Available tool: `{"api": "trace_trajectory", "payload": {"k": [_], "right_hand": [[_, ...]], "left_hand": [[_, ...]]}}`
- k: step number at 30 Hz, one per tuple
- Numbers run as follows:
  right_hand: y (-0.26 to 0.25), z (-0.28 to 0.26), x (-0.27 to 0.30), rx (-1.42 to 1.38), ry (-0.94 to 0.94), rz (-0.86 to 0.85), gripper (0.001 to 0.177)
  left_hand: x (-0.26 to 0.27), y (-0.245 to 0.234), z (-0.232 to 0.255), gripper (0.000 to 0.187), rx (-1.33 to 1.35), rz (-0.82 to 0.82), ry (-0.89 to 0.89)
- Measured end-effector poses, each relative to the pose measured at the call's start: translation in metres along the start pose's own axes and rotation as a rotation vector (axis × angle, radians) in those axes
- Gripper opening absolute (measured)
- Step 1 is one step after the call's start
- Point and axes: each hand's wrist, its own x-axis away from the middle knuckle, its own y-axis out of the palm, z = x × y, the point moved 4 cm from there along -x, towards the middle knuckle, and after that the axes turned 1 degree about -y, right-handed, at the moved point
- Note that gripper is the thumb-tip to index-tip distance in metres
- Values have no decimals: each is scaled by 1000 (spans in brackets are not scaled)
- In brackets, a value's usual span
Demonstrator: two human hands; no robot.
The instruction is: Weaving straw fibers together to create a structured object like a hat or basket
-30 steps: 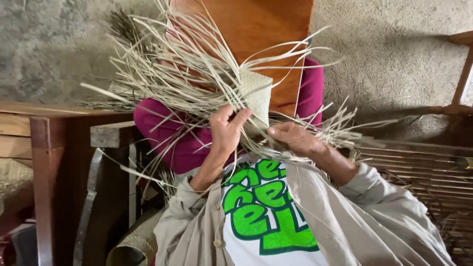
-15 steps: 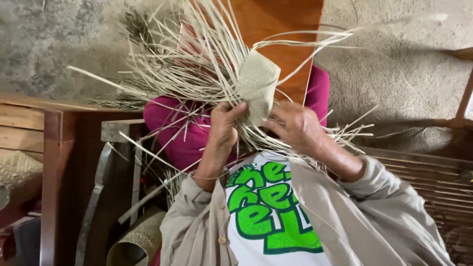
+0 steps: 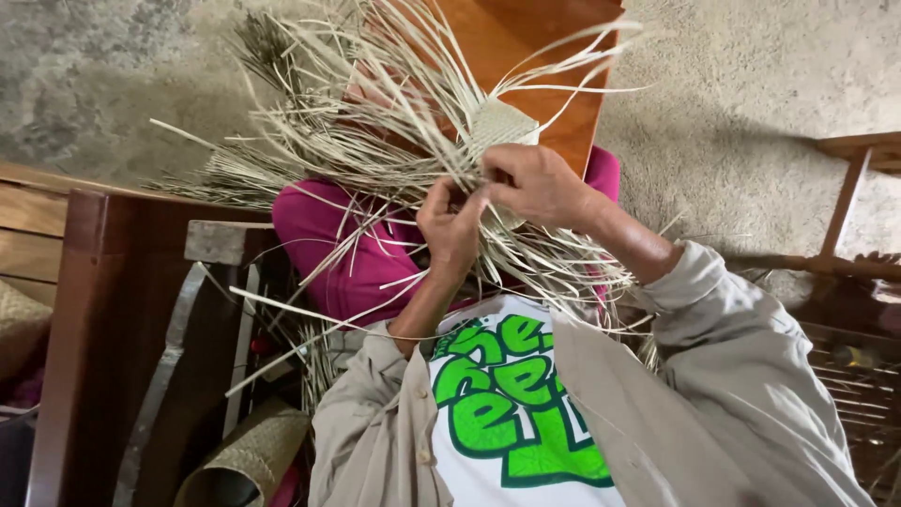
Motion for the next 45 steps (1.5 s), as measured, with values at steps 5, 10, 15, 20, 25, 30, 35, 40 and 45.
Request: {"api": "trace_trajectory", "payload": {"k": [5, 10, 15, 20, 25, 30, 35, 40, 45], "right_hand": [[3, -27, 3, -112, -2, 72, 14], [49, -111, 16, 328, -294, 21, 22], [74, -202, 70, -534, -588, -354, 28], [43, -114, 48, -253, -420, 80, 20], [9, -29, 54, 120, -188, 627, 23], [11, -19, 66, 125, -212, 671, 12], [12, -24, 77, 97, -200, 692, 13], [19, -23, 83, 98, -193, 719, 10], [20, -25, 83, 126, -209, 733, 9]], "left_hand": [[-3, 14, -12, 15, 293, -21, -333], [-1, 18, -39, 13, 266, -53, -328], [7, 21, -51, 16, 297, -15, -317], [7, 14, -49, 15, 290, -49, -358], [13, -16, 2, 8, 75, -32, -260], [47, -24, 59, 17, -59, -366, 259], [8, -16, 95, 7, -396, -200, 672], [-13, -9, 18, 22, -297, -436, 142], [-4, -15, -2, 14, -9, -467, -359]]}}
